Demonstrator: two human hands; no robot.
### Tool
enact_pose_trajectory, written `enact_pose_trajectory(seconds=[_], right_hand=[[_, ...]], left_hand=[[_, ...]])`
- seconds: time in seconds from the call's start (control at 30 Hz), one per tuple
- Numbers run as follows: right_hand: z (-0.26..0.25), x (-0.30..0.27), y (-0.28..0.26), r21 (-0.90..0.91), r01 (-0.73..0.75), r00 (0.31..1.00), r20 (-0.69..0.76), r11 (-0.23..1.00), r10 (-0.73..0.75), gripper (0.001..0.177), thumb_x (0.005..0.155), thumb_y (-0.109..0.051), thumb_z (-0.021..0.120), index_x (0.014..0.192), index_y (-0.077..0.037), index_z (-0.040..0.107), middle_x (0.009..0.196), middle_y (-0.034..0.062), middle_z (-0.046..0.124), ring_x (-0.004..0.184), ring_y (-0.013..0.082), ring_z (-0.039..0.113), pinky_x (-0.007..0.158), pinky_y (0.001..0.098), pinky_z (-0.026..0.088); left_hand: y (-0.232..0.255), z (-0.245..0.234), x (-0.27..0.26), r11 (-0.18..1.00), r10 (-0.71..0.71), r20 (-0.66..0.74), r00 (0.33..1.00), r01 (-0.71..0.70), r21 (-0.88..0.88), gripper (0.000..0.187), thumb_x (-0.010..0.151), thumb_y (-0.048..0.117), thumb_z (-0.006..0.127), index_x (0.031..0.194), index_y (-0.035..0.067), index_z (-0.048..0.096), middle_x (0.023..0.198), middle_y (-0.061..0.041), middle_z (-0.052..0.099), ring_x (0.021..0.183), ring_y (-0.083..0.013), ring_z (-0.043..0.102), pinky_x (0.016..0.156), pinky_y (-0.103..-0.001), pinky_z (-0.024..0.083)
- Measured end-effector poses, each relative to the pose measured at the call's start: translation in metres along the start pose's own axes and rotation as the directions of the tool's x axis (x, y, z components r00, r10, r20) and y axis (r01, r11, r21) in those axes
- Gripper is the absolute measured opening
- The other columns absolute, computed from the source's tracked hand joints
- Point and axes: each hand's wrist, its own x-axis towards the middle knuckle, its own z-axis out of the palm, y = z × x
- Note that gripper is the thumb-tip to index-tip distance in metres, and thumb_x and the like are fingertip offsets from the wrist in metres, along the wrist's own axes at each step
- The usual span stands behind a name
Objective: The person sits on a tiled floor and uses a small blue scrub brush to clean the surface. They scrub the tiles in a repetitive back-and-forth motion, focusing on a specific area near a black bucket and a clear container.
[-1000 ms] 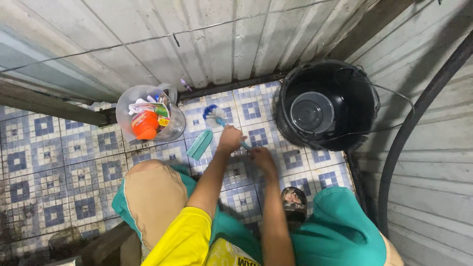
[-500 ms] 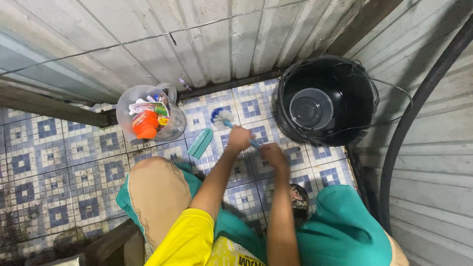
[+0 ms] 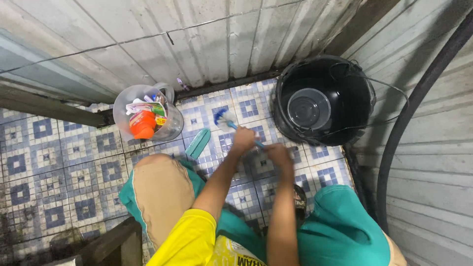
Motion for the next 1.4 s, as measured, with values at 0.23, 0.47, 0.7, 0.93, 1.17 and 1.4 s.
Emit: enact_pose_trajectory(seconds=[0.23,0.47,0.7,0.93,1.17,1.4], right_hand=[[0.089,0.037,0.06,0.232,-0.052,0.998,0.051,0.971,0.041,0.035,0.096,-0.041,0.059,0.113,-0.019,0.08,0.107,0.0118,0.078,0.105,0.0353,0.072,0.083,0.0488,0.058],[-0.008,0.006,0.031,0.156,-0.164,0.986,0.063,0.974,0.156,0.033,0.093,-0.03,0.066,0.092,0.001,0.077,0.071,0.0244,0.066,0.061,0.0387,0.057,0.052,0.0493,0.042],[0.112,0.037,0.057,0.272,0.014,1.0,-0.012,0.962,-0.011,0.034,0.091,-0.05,0.068,0.104,-0.022,0.083,0.105,0.0102,0.077,0.107,0.0331,0.07,0.09,0.0497,0.054],[-0.015,0.001,0.053,0.328,-0.209,0.978,0.071,0.921,0.196,0.033,0.092,-0.031,0.073,0.069,-0.007,0.07,0.052,0.0128,0.058,0.035,0.0229,0.047,0.03,0.0357,0.035],[0.12,0.022,0.063,0.223,0.103,0.995,-0.026,0.969,-0.099,0.037,0.097,-0.037,0.057,0.101,-0.008,0.08,0.095,0.0195,0.072,0.091,0.034,0.063,0.077,0.054,0.048],[-0.019,-0.003,0.088,0.221,-0.195,0.979,0.096,0.956,0.178,0.052,0.082,-0.05,0.076,0.055,-0.008,0.066,0.052,0.0113,0.06,0.046,0.0222,0.054,0.048,0.041,0.04]], left_hand=[[-0.025,-0.042,-0.021,0.972,0.06,0.001,0.998,-0.058,0.23,0.028,0.09,0.039,0.062,0.077,0.022,0.08,0.083,-0.006,0.079,0.095,-0.0257,0.074,0.096,-0.039,0.047],[0.036,-0.042,-0.022,0.992,0.109,-0.006,0.994,-0.108,0.064,0.036,0.092,0.042,0.055,0.082,0.018,0.08,0.08,-0.006,0.078,0.091,-0.0247,0.076,0.093,-0.044,0.044],[-0.043,0.0,0.0,0.981,0.051,0.017,0.999,-0.053,0.184,0.034,0.083,0.05,0.064,0.085,0.021,0.081,0.095,-0.013,0.077,0.102,-0.0319,0.071,0.097,-0.039,0.048],[0.06,-0.07,-0.034,0.991,0.127,0.03,0.991,-0.128,0.03,0.029,0.088,0.03,0.056,0.083,0.013,0.079,0.081,-0.01,0.079,0.092,-0.0313,0.077,0.096,-0.045,0.046],[-0.025,0.006,0.006,0.964,0.092,0.08,0.993,-0.109,0.243,0.024,0.086,0.024,0.059,0.085,0.014,0.081,0.089,-0.01,0.08,0.096,-0.0293,0.076,0.103,-0.045,0.044],[0.065,-0.002,-0.007,0.961,0.203,0.116,0.972,-0.221,0.165,0.033,0.089,0.026,0.056,0.103,0.008,0.079,0.103,-0.014,0.08,0.105,-0.0339,0.075,0.112,-0.06,0.039]])
